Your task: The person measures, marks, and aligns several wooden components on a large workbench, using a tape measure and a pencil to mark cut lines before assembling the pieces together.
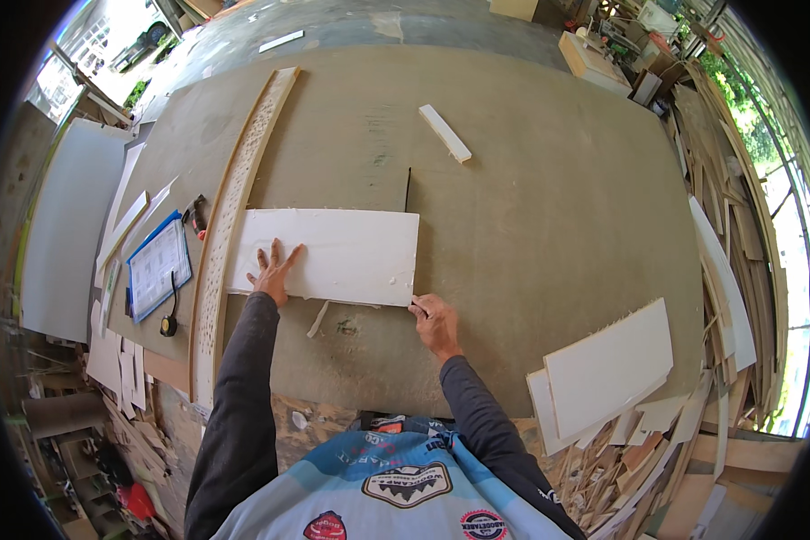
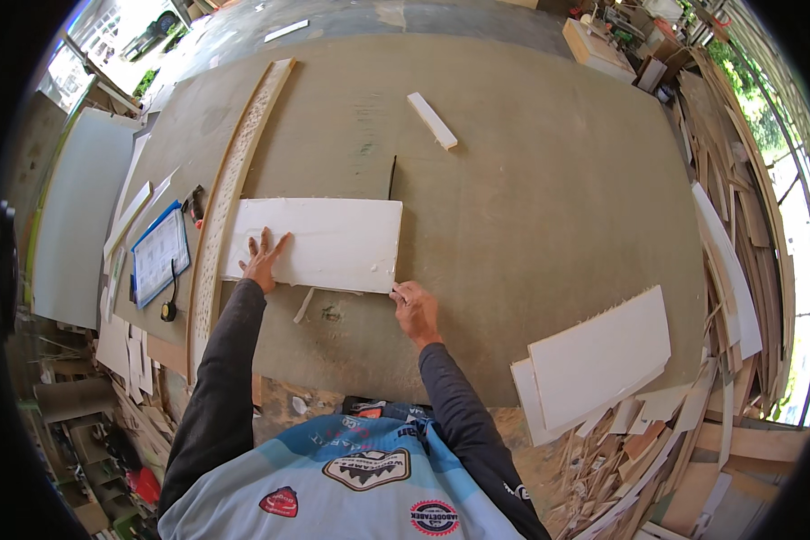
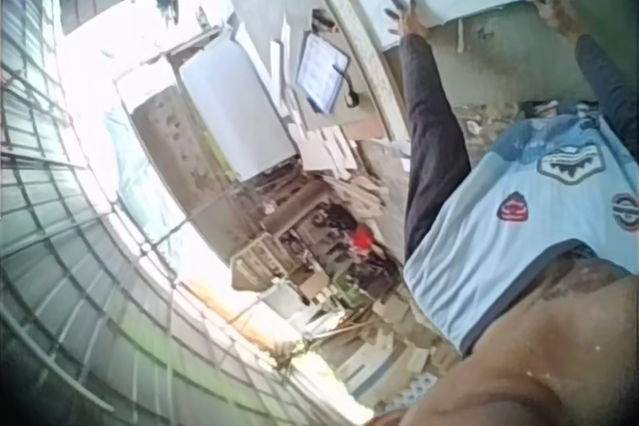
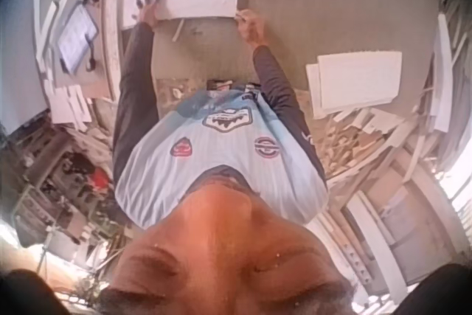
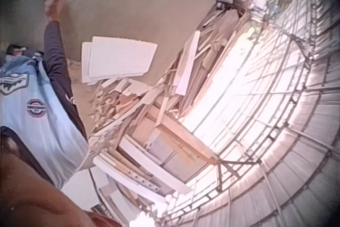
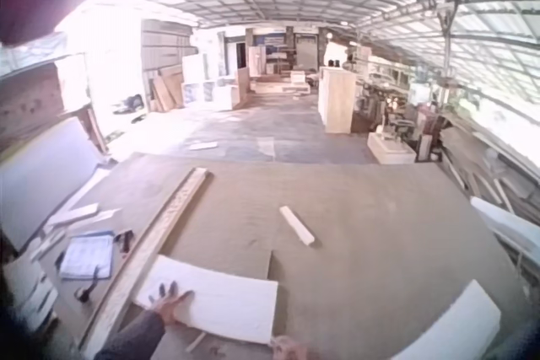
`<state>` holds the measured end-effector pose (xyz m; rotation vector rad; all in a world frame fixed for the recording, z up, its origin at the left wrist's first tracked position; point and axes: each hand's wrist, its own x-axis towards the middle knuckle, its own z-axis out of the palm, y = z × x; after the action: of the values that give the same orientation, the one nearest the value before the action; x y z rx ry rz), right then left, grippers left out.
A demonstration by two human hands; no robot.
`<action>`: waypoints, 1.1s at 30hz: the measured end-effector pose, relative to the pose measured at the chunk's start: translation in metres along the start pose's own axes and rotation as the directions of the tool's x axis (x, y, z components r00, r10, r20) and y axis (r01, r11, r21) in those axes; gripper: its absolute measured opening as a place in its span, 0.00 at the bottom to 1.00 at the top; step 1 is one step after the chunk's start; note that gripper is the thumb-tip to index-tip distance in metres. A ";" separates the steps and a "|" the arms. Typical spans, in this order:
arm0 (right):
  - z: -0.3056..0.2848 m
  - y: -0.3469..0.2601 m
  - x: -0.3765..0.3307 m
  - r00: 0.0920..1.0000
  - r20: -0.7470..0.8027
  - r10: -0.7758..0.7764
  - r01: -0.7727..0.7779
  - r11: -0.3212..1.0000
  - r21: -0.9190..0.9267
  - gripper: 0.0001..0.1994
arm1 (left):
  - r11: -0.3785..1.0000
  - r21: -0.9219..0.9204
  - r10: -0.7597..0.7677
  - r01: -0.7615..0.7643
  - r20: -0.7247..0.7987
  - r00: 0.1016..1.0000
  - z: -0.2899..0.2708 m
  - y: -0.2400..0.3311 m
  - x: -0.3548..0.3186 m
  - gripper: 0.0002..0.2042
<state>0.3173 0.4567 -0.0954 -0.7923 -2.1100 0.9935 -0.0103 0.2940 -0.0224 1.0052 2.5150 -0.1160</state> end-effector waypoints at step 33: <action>-0.006 0.006 0.038 0.993 0.086 -0.075 0.087 0.986 -0.145 0.05 | 1.000 0.021 0.002 -0.002 -0.001 1.000 -0.012 0.006 0.031 0.62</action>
<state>0.3009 0.4911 -0.0859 -0.7424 -2.2871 0.8456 -0.0310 0.3213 -0.0237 1.0157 2.5186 -0.1418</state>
